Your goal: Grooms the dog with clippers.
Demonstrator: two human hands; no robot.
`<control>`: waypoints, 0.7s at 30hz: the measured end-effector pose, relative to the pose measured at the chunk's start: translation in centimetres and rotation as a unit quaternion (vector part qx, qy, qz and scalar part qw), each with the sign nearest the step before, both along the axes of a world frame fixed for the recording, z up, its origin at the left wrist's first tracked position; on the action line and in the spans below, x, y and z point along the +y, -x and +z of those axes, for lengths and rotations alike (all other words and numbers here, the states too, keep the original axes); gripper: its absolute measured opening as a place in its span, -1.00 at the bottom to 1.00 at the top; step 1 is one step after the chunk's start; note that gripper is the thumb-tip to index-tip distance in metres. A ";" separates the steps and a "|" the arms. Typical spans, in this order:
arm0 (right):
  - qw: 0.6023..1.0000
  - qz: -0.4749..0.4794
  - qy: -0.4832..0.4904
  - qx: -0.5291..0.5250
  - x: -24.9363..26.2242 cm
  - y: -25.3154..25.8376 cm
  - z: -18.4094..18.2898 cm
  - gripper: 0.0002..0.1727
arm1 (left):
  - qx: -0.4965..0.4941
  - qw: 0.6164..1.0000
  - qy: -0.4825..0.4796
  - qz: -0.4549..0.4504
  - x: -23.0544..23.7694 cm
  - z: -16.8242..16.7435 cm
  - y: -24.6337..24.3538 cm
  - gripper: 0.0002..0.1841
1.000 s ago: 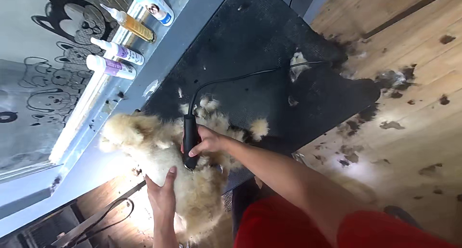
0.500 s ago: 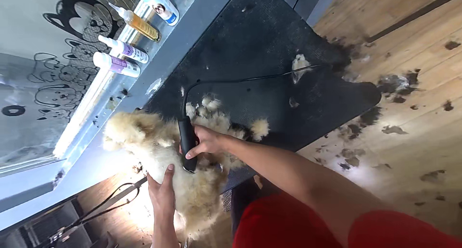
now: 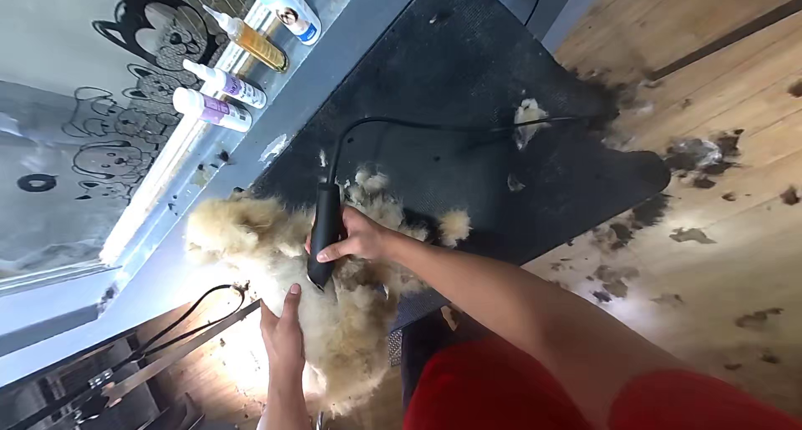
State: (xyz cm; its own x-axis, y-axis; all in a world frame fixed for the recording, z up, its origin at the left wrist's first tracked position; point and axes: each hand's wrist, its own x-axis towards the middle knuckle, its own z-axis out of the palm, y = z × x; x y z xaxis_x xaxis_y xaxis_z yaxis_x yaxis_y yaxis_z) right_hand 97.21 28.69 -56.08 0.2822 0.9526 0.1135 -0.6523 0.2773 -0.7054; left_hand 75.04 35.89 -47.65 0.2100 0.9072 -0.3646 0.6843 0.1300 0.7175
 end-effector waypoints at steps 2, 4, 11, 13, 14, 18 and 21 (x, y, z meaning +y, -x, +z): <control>1.000 -0.003 -0.012 0.004 0.2 0.3 0.1 -0.34 | -0.007 1.000 0.007 0.013 -0.2 0.0 -0.2 -0.39; 0.998 0.046 0.011 -0.031 -0.3 1.0 -0.6 -0.32 | -0.012 1.000 0.011 0.015 -0.1 0.1 -0.5 -0.40; 0.999 0.017 0.031 0.006 -0.1 0.4 -0.2 -0.34 | -0.016 0.999 0.018 0.034 0.0 0.2 0.2 -0.47; 0.999 -0.043 -0.010 0.032 0.1 0.6 0.5 -0.34 | -0.019 0.999 0.019 0.046 -0.4 0.2 0.1 -0.49; 0.999 -0.046 -0.018 0.019 -0.1 1.0 0.6 -0.34 | -0.022 0.998 0.020 0.049 -0.5 0.1 0.0 -0.49; 0.989 0.069 0.026 -0.128 -1.8 2.3 -0.7 -0.22 | -0.017 0.999 0.015 0.047 -0.3 0.0 -0.2 -0.50; 0.970 0.118 0.077 -0.198 -1.8 1.8 -0.5 -0.08 | -0.003 0.999 0.015 0.043 -0.4 0.2 0.1 -0.50</control>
State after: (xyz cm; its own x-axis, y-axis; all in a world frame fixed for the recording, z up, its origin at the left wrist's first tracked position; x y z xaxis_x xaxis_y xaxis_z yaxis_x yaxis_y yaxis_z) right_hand 95.42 26.90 -56.60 0.0179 0.9996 0.0197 -0.3533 0.0247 -0.9352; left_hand 74.95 35.50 -47.48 0.1335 0.9107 -0.3908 0.6653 0.2099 0.7164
